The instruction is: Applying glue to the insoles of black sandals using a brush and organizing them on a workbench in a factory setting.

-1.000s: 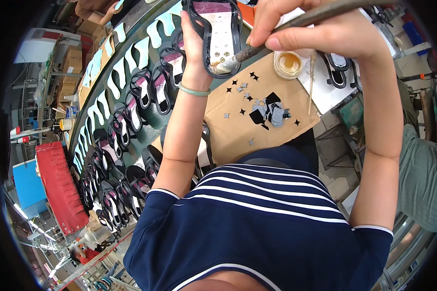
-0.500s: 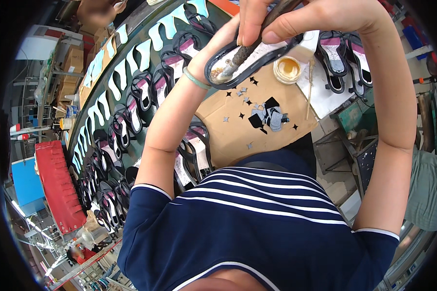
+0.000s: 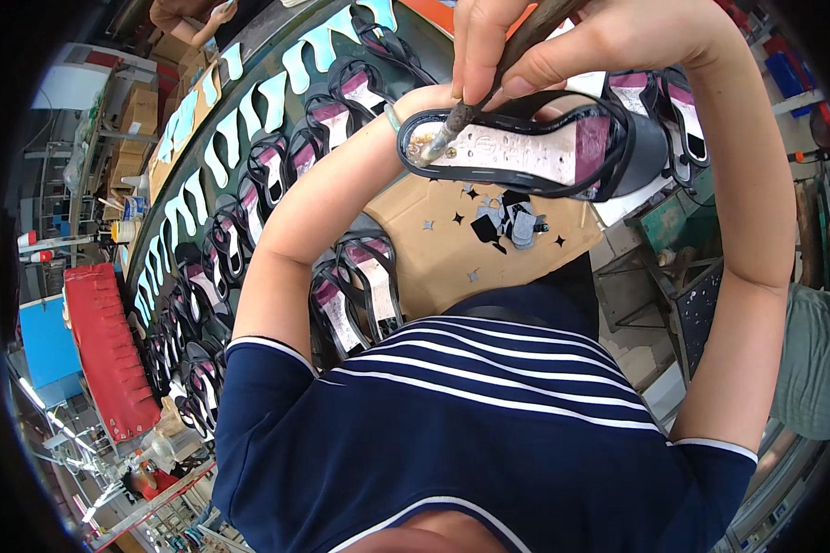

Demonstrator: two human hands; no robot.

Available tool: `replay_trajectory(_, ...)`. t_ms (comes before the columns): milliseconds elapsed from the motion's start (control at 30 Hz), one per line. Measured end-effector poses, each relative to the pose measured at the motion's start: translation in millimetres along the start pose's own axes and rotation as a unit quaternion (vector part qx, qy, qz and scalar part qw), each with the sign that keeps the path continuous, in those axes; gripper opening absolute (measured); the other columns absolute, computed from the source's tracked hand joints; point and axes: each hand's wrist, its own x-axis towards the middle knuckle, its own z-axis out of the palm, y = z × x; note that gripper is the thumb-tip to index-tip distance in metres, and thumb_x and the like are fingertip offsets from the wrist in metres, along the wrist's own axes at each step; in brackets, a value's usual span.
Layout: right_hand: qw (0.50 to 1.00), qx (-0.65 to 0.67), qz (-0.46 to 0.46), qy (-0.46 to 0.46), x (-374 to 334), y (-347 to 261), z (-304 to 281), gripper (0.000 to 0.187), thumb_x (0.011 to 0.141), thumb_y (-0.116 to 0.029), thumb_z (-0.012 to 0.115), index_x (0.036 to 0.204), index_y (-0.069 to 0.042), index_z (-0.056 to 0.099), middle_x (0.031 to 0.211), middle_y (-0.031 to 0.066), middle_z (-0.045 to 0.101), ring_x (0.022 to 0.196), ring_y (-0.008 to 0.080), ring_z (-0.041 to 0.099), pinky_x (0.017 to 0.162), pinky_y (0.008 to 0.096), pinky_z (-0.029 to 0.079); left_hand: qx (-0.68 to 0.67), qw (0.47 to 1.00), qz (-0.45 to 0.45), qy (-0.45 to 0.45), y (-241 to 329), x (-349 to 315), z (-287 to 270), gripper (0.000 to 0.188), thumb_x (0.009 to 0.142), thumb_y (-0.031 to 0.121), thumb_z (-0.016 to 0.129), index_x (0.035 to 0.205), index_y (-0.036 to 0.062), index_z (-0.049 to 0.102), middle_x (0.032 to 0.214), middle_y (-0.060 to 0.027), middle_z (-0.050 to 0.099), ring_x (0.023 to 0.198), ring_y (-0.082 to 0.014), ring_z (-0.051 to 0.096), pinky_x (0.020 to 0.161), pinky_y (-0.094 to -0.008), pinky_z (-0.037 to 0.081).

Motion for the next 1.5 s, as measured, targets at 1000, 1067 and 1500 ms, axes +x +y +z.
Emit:
replay_trajectory(1000, 0.997, 0.034, 0.066, 0.001, -21, -4, 14, 0.017, 0.078, 0.002, 0.068, 0.094, 0.006, 0.070, 0.094, 0.0194, 0.069, 0.087, 0.0251, 0.067, 0.077, 0.0301, 0.051, 0.510, 0.783, -0.019, 0.355, -31, 8, 57, 0.035, 0.097, 0.010, 0.043, 0.129, -0.0013, 0.049, 0.114, -0.0079, 0.062, 0.098, -0.0104, 0.062, 0.085, -0.0211, 0.051)
replay_trajectory(1067, 0.996, 0.046, 0.074, 0.001, -29, 2, 14, 0.017, 0.078, 0.002, 0.068, 0.094, 0.007, 0.070, 0.095, 0.0198, 0.069, 0.086, 0.0254, 0.067, 0.078, 0.0305, 0.051, 0.640, 0.711, -0.032, 0.291, -23, -2, 49, 0.036, 0.097, 0.013, 0.045, 0.129, -0.0021, 0.049, 0.114, -0.0079, 0.062, 0.098, -0.0105, 0.062, 0.085, -0.0211, 0.050)
replay_trajectory(1500, 0.917, 0.001, 0.217, 0.334, -127, 22, 56, 0.011, 0.074, 0.001, 0.063, 0.083, 0.006, 0.067, 0.084, 0.0089, 0.066, 0.072, 0.0125, 0.061, 0.066, 0.0264, 0.048, 0.415, 0.715, 0.286, 0.485, 13, -117, 52, 0.055, 0.092, 0.059, 0.045, 0.105, 0.0086, 0.064, 0.079, -0.0053, 0.068, 0.056, -0.0137, 0.064, 0.047, -0.0263, 0.053)
